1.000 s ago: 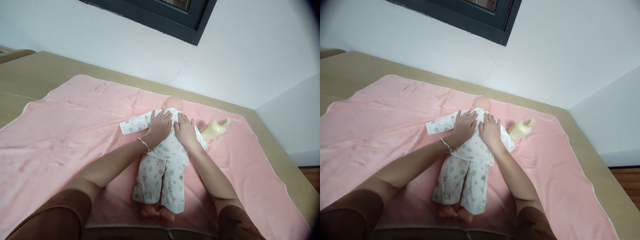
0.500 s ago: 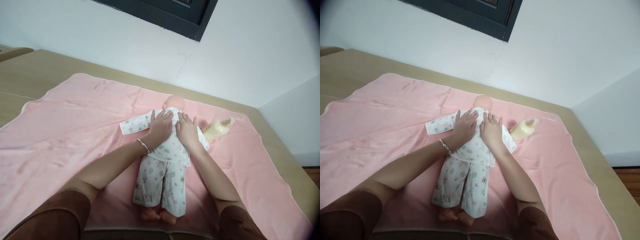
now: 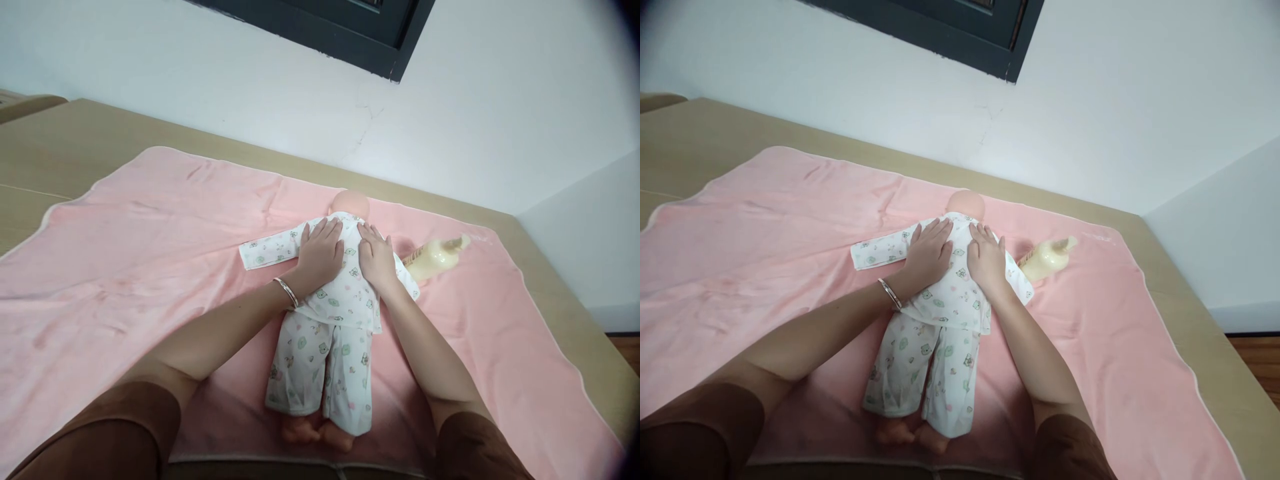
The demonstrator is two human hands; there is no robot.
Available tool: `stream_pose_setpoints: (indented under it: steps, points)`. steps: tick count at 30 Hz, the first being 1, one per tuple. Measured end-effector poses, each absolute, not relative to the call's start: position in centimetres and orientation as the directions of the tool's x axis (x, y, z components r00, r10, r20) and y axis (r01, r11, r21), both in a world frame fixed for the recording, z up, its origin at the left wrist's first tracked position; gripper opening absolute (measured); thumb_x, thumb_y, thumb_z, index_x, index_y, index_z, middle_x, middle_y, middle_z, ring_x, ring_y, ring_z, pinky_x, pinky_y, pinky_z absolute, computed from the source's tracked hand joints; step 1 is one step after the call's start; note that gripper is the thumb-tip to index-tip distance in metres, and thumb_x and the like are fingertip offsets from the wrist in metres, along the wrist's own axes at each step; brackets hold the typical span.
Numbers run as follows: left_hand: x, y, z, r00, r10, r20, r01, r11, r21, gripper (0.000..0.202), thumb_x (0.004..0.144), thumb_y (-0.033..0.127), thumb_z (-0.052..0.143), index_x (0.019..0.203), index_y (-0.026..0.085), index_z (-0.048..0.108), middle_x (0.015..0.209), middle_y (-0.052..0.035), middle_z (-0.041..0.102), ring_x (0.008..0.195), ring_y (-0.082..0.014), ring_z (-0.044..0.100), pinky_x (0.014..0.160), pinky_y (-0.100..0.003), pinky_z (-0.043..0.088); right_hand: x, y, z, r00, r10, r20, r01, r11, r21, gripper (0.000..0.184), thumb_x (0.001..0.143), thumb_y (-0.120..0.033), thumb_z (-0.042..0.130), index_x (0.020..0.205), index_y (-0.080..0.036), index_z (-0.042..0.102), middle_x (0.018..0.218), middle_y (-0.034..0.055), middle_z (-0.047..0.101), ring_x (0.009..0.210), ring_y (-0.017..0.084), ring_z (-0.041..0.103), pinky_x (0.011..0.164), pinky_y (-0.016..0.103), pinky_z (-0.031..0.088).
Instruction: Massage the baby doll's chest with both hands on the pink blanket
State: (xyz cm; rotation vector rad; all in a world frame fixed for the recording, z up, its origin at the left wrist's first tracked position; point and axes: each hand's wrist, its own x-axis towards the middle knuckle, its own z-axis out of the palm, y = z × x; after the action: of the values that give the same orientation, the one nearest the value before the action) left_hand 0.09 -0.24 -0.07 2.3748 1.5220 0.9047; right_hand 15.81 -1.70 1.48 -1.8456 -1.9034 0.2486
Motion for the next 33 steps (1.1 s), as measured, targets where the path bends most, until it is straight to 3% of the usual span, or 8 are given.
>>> stream_pose_setpoints:
  steps: [8,17,20,24,27,30,33]
  points:
    - [0.1,0.1,-0.4,0.28,0.879,0.387,0.784,-0.442,0.436,0.054,0.099,0.03,0.036,0.149,0.013,0.047,0.159,-0.0125,0.045,0.151,-0.0304,0.036,0.126,-0.058,0.021,15.5,-1.8,1.3,0.034,0.974,0.225,0.894,0.071,-0.442,0.056,0.1,-0.025,0.025,0.15,-0.019,0.049,0.159,0.0105,0.044,0.152,0.027,0.033,0.124,0.062,0.015]
    - [0.1,0.5,-0.8,0.275,0.883,0.38,0.782,-0.436,0.446,0.052,0.099,0.031,0.037,0.147,0.015,0.048,0.159,-0.0125,0.044,0.152,-0.0307,0.034,0.126,-0.059,0.022,15.5,-1.7,1.0,0.021,0.97,0.241,0.908,0.083,-0.41,0.055,0.106,-0.039,0.019,0.152,-0.022,0.046,0.16,0.0113,0.043,0.153,0.028,0.031,0.123,0.064,0.015]
    - [-0.1,0.5,-0.9,0.275,0.877,0.393,0.75,-0.452,0.483,0.051,0.102,0.03,0.03,0.146,0.015,0.05,0.157,-0.0131,0.047,0.151,-0.0297,0.035,0.126,-0.06,0.021,15.4,-2.0,1.5,0.016,0.963,0.269,0.927,0.087,-0.364,0.054,0.105,-0.041,0.029,0.153,-0.022,0.044,0.166,0.0153,0.029,0.156,0.034,0.022,0.121,0.066,0.015]
    - [-0.3,0.7,-1.2,0.23,0.886,0.403,0.683,-0.442,0.582,0.051,0.104,0.028,0.022,0.142,0.019,0.054,0.154,-0.0097,0.052,0.149,-0.0246,0.039,0.126,-0.057,0.02,15.1,-2.7,2.0,0.022,0.898,0.438,0.949,0.12,-0.293,0.061,0.1,-0.035,0.042,0.159,-0.021,0.032,0.172,0.016,0.004,0.159,0.035,0.001,0.121,0.067,0.015]
    - [-0.4,0.8,-1.4,0.201,0.888,0.413,0.647,-0.437,0.624,0.052,0.105,0.029,0.019,0.14,0.022,0.056,0.153,-0.0077,0.053,0.149,-0.0218,0.04,0.127,-0.055,0.021,14.7,-3.0,1.8,-0.063,0.908,0.415,0.94,0.194,-0.281,0.062,0.1,-0.038,0.04,0.159,-0.022,0.03,0.171,0.0142,0.013,0.159,0.031,0.003,0.121,0.066,0.016]
    - [-0.4,0.8,-1.5,0.196,0.885,0.423,0.643,-0.442,0.626,0.053,0.105,0.03,0.018,0.14,0.021,0.057,0.152,-0.0078,0.054,0.148,-0.0216,0.041,0.127,-0.055,0.021,14.5,-3.1,1.7,-0.192,0.941,0.279,0.918,0.273,-0.287,0.054,0.103,-0.04,0.033,0.153,-0.021,0.043,0.167,0.0133,0.03,0.157,0.029,0.018,0.123,0.063,0.016]
    - [-0.4,0.9,-1.5,0.197,0.888,0.416,0.652,-0.435,0.621,0.053,0.105,0.029,0.019,0.141,0.02,0.056,0.153,-0.0081,0.054,0.148,-0.0224,0.041,0.127,-0.056,0.022,14.7,-3.1,1.8,-0.158,0.929,0.334,0.918,0.264,-0.298,0.056,0.104,-0.04,0.031,0.153,-0.015,0.042,0.167,0.0166,0.028,0.157,0.028,0.019,0.125,0.058,0.015]
